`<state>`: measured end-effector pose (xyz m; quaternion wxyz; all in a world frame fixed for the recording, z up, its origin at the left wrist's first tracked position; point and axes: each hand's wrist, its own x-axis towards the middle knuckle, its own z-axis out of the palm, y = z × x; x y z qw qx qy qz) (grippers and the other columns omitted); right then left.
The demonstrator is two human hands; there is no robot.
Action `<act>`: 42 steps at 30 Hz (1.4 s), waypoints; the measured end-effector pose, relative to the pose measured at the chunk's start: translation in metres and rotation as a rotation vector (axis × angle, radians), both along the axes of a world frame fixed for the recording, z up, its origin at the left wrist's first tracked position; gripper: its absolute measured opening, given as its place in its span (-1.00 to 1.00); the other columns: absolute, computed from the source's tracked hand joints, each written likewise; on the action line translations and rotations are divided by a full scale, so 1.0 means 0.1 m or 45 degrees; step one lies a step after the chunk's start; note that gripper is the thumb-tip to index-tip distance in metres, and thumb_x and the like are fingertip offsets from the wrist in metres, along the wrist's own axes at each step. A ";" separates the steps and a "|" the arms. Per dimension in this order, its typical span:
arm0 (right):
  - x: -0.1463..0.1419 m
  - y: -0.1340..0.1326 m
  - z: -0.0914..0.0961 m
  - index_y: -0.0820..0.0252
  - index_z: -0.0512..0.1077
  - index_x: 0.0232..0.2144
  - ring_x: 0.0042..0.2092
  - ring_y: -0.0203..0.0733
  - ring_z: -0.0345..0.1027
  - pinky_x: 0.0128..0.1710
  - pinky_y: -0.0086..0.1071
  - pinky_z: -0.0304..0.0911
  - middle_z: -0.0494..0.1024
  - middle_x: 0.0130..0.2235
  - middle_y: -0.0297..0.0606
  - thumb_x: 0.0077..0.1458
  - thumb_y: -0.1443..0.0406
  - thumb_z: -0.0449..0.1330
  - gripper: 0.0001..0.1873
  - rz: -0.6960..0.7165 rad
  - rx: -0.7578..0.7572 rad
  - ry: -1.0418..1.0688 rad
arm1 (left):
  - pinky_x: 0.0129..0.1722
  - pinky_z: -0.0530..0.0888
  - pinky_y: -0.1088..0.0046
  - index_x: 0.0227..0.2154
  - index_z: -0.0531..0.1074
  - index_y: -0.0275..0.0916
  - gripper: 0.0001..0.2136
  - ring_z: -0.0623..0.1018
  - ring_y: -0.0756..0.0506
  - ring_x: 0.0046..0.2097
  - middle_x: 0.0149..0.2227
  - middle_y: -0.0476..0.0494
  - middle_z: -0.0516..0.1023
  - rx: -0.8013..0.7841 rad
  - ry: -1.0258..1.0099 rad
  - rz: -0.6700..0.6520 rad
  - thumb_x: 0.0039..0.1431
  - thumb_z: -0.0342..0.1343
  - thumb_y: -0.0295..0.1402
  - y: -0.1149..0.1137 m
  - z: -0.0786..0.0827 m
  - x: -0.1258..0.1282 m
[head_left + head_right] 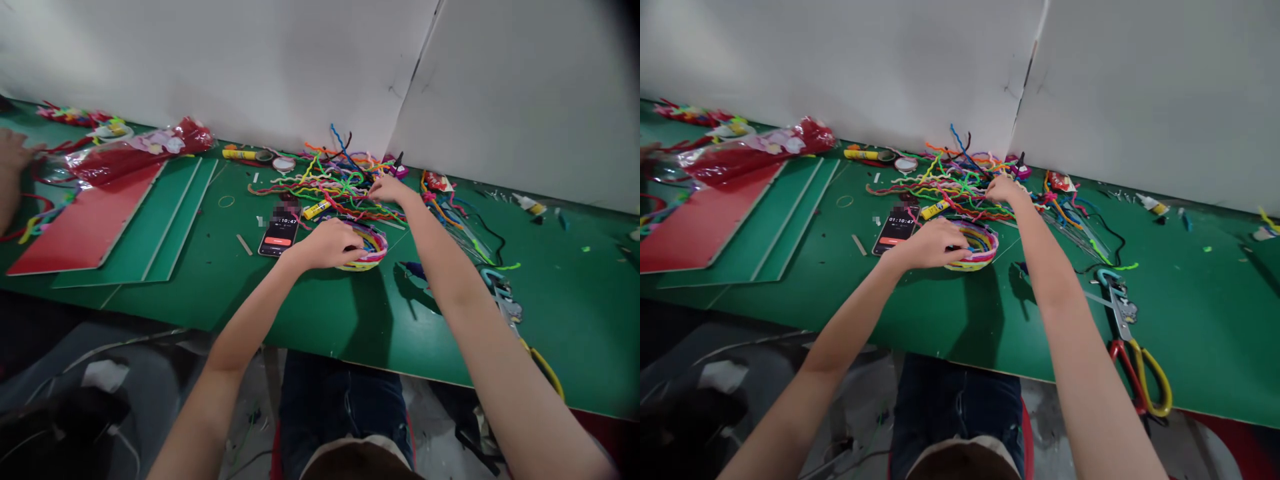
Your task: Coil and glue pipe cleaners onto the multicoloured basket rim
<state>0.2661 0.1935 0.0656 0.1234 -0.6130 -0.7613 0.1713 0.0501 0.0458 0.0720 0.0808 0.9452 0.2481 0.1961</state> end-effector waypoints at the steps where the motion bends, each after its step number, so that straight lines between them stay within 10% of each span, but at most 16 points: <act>1: -0.01 0.01 -0.09 0.34 0.58 -0.39 -0.32 -0.24 0.42 -0.17 -0.33 0.29 0.61 -0.38 -0.14 -0.07 0.43 0.26 -0.87 0.003 -0.030 -0.014 | -0.33 0.23 0.41 -0.53 0.48 -0.21 -0.69 0.43 -0.02 -0.42 -0.53 0.00 0.51 0.006 -0.021 0.004 0.27 -0.02 -0.24 0.00 -0.02 -0.02; 11: -0.24 0.04 -0.39 0.21 0.52 -0.09 0.04 -0.02 0.36 0.06 -0.19 0.24 0.52 -0.01 -0.07 0.14 0.16 0.14 -0.64 -0.051 0.137 -0.145 | -0.31 0.26 0.40 -0.51 0.48 -0.23 -0.65 0.45 -0.02 -0.41 -0.52 -0.02 0.51 0.188 -0.205 0.023 0.28 -0.02 -0.16 0.00 -0.22 -0.10; 18: -0.46 0.12 -0.19 0.19 0.37 -0.02 -0.02 0.03 0.39 -0.04 -0.06 0.32 0.49 -0.02 -0.06 0.18 0.29 0.01 -0.67 -0.266 0.454 -0.083 | -0.22 0.40 0.37 -0.34 0.48 -0.23 -0.65 0.57 -0.08 -0.26 -0.34 -0.13 0.61 0.304 -0.648 0.104 0.16 0.08 -0.01 0.02 -0.35 -0.11; 22: -0.64 0.33 0.06 0.20 0.32 0.02 0.03 -0.08 0.35 0.06 -0.10 0.26 0.46 0.02 -0.10 0.26 0.33 -0.20 -0.60 -0.060 0.737 0.027 | -0.27 0.43 0.37 -0.35 0.46 -0.22 -0.68 0.56 -0.07 -0.31 -0.37 -0.11 0.60 0.345 -0.822 0.143 0.18 0.03 -0.05 0.03 -0.43 -0.10; 28: -1.07 0.50 0.09 0.22 0.40 0.01 0.04 0.03 0.38 0.07 0.00 0.23 0.53 -0.01 -0.10 0.18 0.23 0.11 -0.63 0.387 0.281 -0.518 | -0.37 0.38 0.41 -0.43 0.44 -0.23 -0.64 0.51 -0.03 -0.41 -0.45 -0.08 0.57 0.531 -0.865 0.161 0.18 0.00 -0.01 0.01 -0.47 -0.05; 35: -1.21 0.39 -0.14 0.27 0.56 -0.36 0.02 0.07 0.42 0.11 0.12 0.09 0.61 -0.19 -0.13 0.08 0.37 0.21 -0.89 0.381 0.125 -0.706 | -0.47 0.27 0.40 -0.54 0.38 -0.21 -0.62 0.45 -0.01 -0.49 -0.57 -0.01 0.50 0.680 -0.698 0.109 0.19 -0.01 -0.01 -0.01 -0.46 -0.02; 42: -1.01 0.30 0.11 0.23 0.53 -0.14 0.01 0.05 0.41 0.07 0.05 0.20 0.58 -0.06 -0.07 0.15 0.33 0.09 -0.72 0.278 0.252 -0.567 | -0.48 0.25 0.42 -0.56 0.38 -0.21 -0.65 0.43 0.00 -0.49 -0.58 0.00 0.47 0.706 -0.745 0.165 0.15 0.06 -0.04 0.01 -0.52 -0.04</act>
